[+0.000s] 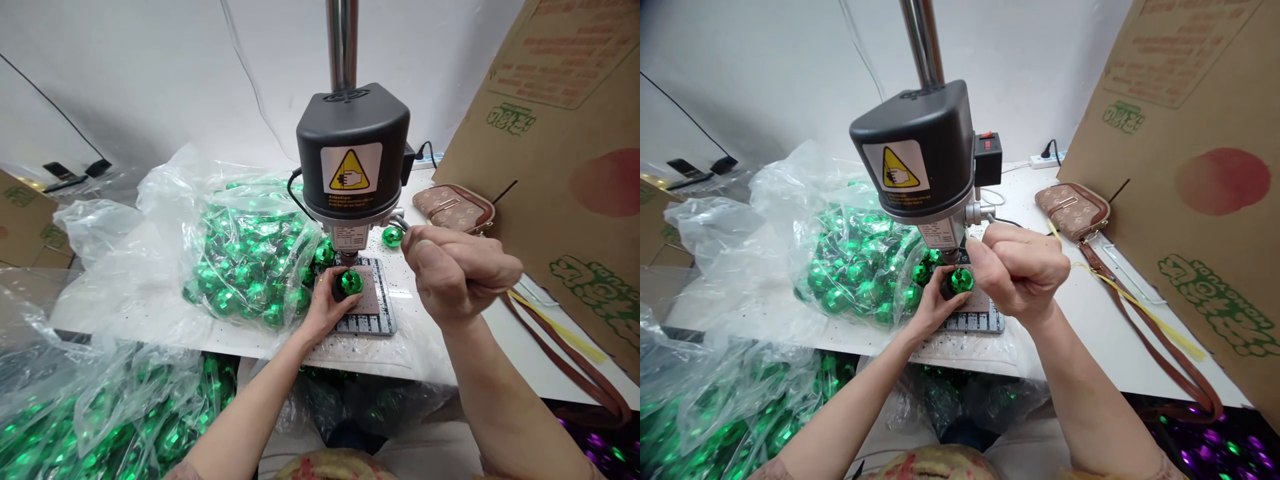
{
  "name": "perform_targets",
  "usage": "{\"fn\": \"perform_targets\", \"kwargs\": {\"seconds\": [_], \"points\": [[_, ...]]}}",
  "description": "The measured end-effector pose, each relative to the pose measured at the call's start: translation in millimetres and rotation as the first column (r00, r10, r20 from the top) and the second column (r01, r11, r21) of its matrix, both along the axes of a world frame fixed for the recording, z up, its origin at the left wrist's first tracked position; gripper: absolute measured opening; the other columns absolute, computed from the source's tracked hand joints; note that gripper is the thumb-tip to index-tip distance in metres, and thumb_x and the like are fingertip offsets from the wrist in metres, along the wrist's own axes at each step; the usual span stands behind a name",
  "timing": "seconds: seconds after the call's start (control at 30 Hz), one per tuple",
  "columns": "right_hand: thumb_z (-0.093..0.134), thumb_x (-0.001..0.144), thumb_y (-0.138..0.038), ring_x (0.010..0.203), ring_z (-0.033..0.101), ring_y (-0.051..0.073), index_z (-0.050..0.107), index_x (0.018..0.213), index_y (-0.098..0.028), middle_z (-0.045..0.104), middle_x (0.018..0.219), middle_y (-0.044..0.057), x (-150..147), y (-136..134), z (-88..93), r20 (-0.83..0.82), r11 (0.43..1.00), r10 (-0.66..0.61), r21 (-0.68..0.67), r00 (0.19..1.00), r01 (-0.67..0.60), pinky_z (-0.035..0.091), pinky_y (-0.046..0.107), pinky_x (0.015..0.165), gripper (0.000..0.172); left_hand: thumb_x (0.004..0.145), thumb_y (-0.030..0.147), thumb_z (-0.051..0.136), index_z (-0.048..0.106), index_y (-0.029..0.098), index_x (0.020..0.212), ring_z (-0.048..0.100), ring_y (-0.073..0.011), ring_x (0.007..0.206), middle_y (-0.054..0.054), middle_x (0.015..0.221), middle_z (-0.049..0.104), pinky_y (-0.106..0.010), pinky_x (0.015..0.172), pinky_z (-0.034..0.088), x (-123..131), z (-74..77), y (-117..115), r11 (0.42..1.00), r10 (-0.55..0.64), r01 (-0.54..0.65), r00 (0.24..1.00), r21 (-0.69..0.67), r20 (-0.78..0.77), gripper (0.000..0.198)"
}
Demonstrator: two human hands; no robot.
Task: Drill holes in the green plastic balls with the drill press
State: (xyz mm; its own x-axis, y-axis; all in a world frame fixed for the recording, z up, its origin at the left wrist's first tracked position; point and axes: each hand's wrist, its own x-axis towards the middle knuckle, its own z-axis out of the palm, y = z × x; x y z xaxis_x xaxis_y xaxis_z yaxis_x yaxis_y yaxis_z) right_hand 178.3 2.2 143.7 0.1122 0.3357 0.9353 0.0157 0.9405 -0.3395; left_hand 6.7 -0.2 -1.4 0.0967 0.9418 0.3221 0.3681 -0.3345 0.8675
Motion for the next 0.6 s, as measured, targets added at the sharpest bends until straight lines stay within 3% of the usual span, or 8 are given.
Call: {"fn": "perform_targets", "kwargs": {"seconds": [0.27, 0.43, 0.5, 0.6], "points": [[0.058, 0.077, -0.001, 0.052, 0.026, 0.005, 0.021, 0.057, -0.018, 0.024, 0.058, -0.005, 3.3, -0.4, -8.2, 0.044, 0.999, 0.001, 0.035, 0.999, -0.003, 0.025, 0.028, 0.049, 0.046, 0.076, 0.029, 0.081, 0.056, 0.022, 0.119, 0.058, -0.0252, 0.110, -0.007, 0.114, 0.063, -0.039, 0.098, 0.045, 0.6, 1.8, -0.4, 1.000, -0.002, 0.002, 1.000, -0.001, -0.006, 0.050], [0.057, 0.072, 0.005, 0.049, 0.027, 0.004, 0.023, 0.056, -0.018, 0.024, 0.058, -0.006, 3.0, 2.6, -19.9, 0.070, 0.990, 0.014, 0.142, 0.997, -0.024, 0.029, 0.026, 0.049, 0.044, 0.076, 0.030, 0.081, 0.056, 0.022, 0.118, 0.058, -0.0248, 0.109, -0.006, 0.114, 0.063, -0.039, 0.098, 0.045, 0.6, 3.6, -0.9, 1.000, -0.004, 0.004, 1.000, 0.006, -0.004, 0.049], [0.058, 0.074, 0.003, 0.047, 0.030, 0.004, 0.024, 0.054, -0.017, 0.025, 0.055, -0.006, 0.4, 2.9, -17.8, 0.033, 0.989, -0.008, 0.146, 0.999, 0.003, 0.030, 0.026, 0.048, 0.044, 0.076, 0.030, 0.081, 0.056, 0.023, 0.118, 0.058, -0.0249, 0.110, -0.006, 0.115, 0.063, -0.039, 0.098, 0.045, 0.4, 3.6, -1.5, 1.000, -0.003, 0.003, 1.000, -0.001, -0.012, 0.050], [0.059, 0.082, -0.004, 0.044, 0.032, 0.004, 0.027, 0.050, -0.017, 0.027, 0.050, -0.006, -5.9, 1.6, -1.1, -0.076, 0.997, -0.050, 0.057, 0.996, 0.055, 0.029, 0.027, 0.046, 0.047, 0.076, 0.029, 0.081, 0.055, 0.023, 0.120, 0.058, -0.0249, 0.111, -0.006, 0.117, 0.063, -0.039, 0.099, 0.045, 0.5, 3.3, -2.5, 1.000, 0.012, -0.012, 1.000, -0.012, -0.012, 0.051]]}}
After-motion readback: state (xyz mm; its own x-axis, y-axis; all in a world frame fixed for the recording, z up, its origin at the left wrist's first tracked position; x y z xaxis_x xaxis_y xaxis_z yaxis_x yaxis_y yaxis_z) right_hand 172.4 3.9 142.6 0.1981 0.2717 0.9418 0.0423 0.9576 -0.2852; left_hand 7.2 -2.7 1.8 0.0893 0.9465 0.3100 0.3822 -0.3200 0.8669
